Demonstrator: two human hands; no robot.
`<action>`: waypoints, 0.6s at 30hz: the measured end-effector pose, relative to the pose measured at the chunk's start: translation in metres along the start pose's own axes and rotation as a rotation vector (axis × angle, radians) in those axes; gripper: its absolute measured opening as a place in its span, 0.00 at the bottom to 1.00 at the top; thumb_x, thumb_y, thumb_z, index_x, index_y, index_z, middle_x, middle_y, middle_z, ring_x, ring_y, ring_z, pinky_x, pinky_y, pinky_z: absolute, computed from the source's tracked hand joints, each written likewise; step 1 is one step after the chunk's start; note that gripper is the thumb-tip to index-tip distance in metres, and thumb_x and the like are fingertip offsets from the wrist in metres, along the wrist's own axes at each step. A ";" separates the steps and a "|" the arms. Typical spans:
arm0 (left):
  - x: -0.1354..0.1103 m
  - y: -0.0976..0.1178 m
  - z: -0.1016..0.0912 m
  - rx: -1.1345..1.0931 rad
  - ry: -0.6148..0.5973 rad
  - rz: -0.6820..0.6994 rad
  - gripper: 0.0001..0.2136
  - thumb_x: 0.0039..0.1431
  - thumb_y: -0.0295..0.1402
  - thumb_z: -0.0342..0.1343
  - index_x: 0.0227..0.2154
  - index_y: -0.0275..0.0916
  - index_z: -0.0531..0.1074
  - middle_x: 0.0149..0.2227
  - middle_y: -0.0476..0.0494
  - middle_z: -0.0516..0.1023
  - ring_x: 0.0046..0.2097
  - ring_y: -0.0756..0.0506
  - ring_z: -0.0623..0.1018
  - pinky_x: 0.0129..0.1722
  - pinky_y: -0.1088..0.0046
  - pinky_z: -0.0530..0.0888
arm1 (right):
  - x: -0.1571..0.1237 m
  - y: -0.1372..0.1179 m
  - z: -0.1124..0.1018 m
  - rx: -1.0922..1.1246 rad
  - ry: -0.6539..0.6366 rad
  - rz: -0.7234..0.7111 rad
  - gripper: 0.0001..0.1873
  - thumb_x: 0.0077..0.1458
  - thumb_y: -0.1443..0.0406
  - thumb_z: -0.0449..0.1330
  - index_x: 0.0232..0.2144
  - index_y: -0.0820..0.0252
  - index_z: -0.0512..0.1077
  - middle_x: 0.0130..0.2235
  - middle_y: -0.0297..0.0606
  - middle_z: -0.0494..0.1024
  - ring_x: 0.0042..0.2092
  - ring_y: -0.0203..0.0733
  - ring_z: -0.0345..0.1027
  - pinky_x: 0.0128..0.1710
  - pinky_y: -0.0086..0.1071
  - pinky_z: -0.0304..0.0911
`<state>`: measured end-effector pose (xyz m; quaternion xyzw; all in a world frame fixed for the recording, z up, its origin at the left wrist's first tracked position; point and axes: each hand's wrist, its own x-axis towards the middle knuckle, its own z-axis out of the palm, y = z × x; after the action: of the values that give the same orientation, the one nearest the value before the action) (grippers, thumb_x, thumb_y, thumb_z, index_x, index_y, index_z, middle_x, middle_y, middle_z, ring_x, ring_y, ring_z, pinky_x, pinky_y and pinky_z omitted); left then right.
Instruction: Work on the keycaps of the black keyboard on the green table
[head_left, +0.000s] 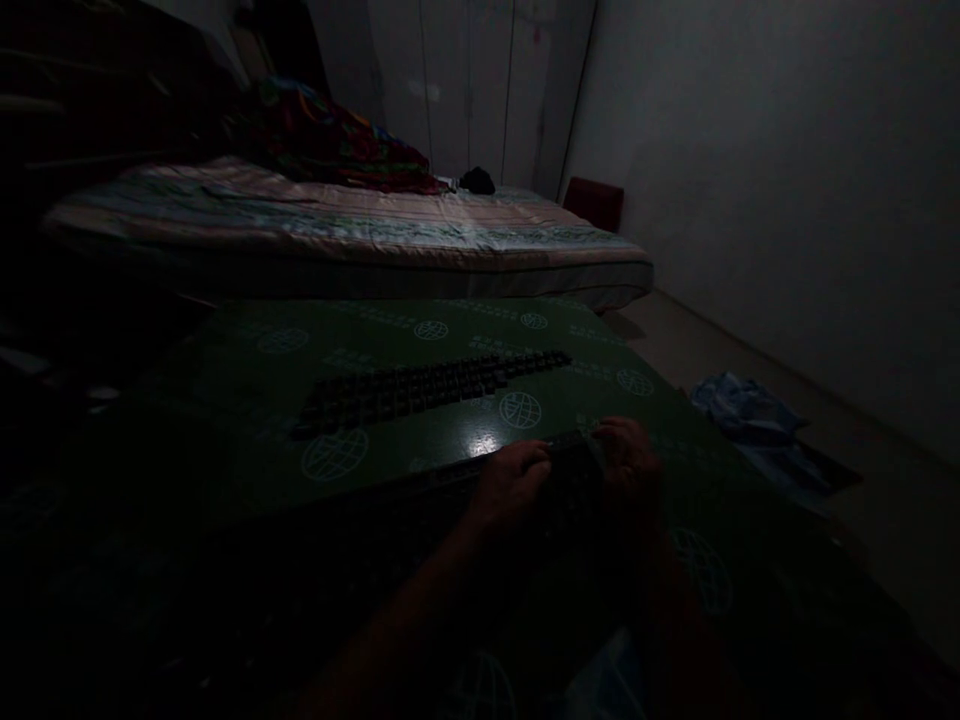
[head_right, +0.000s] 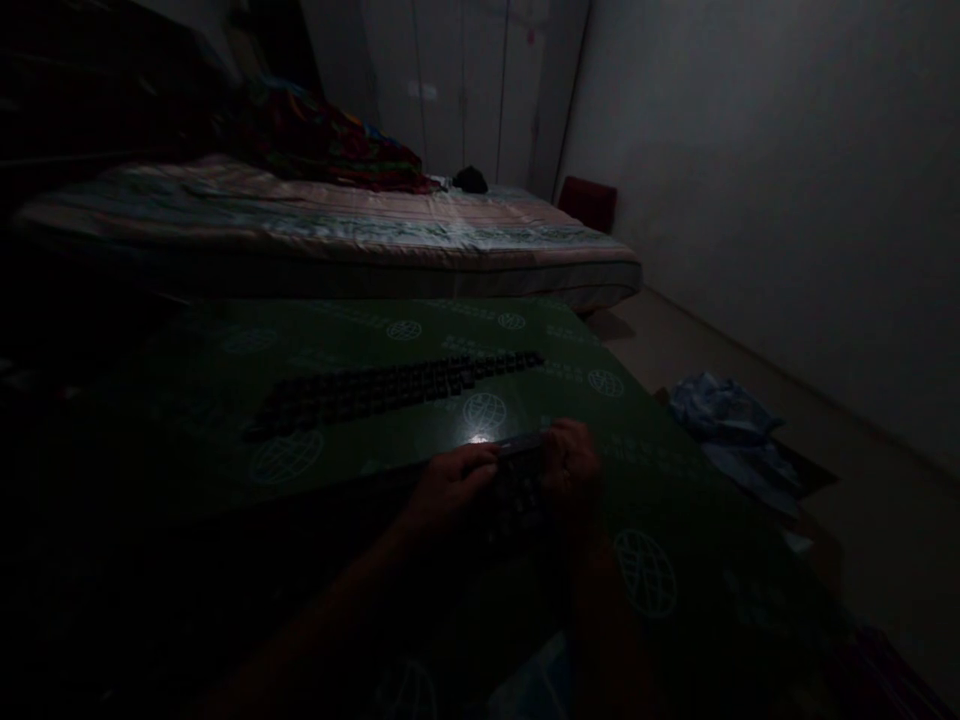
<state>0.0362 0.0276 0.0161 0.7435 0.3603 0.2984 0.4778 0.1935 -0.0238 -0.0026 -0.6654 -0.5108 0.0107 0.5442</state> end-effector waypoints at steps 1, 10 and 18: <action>0.000 0.001 -0.002 -0.042 -0.003 -0.031 0.10 0.50 0.29 0.47 0.27 0.36 0.74 0.39 0.46 0.77 0.41 0.45 0.75 0.42 0.71 0.69 | 0.000 -0.002 -0.001 0.010 -0.034 -0.010 0.19 0.56 0.54 0.48 0.30 0.60 0.72 0.33 0.42 0.74 0.38 0.42 0.67 0.38 0.34 0.61; -0.001 0.007 -0.011 -0.289 -0.051 -0.151 0.10 0.48 0.32 0.51 0.28 0.34 0.75 0.29 0.48 0.77 0.33 0.47 0.74 0.34 0.75 0.69 | -0.008 -0.027 -0.008 0.319 -0.650 0.148 0.15 0.53 0.61 0.55 0.43 0.55 0.72 0.39 0.38 0.77 0.39 0.42 0.71 0.36 0.31 0.66; 0.000 0.002 -0.014 -0.283 -0.095 -0.124 0.10 0.46 0.32 0.50 0.26 0.33 0.75 0.24 0.50 0.74 0.28 0.50 0.71 0.28 0.77 0.66 | -0.006 -0.024 -0.004 0.304 -0.632 0.111 0.14 0.50 0.65 0.57 0.41 0.55 0.74 0.41 0.38 0.78 0.41 0.42 0.71 0.40 0.31 0.66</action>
<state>0.0256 0.0342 0.0228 0.6585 0.3371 0.2805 0.6117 0.1771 -0.0332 0.0132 -0.5675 -0.6096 0.3214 0.4506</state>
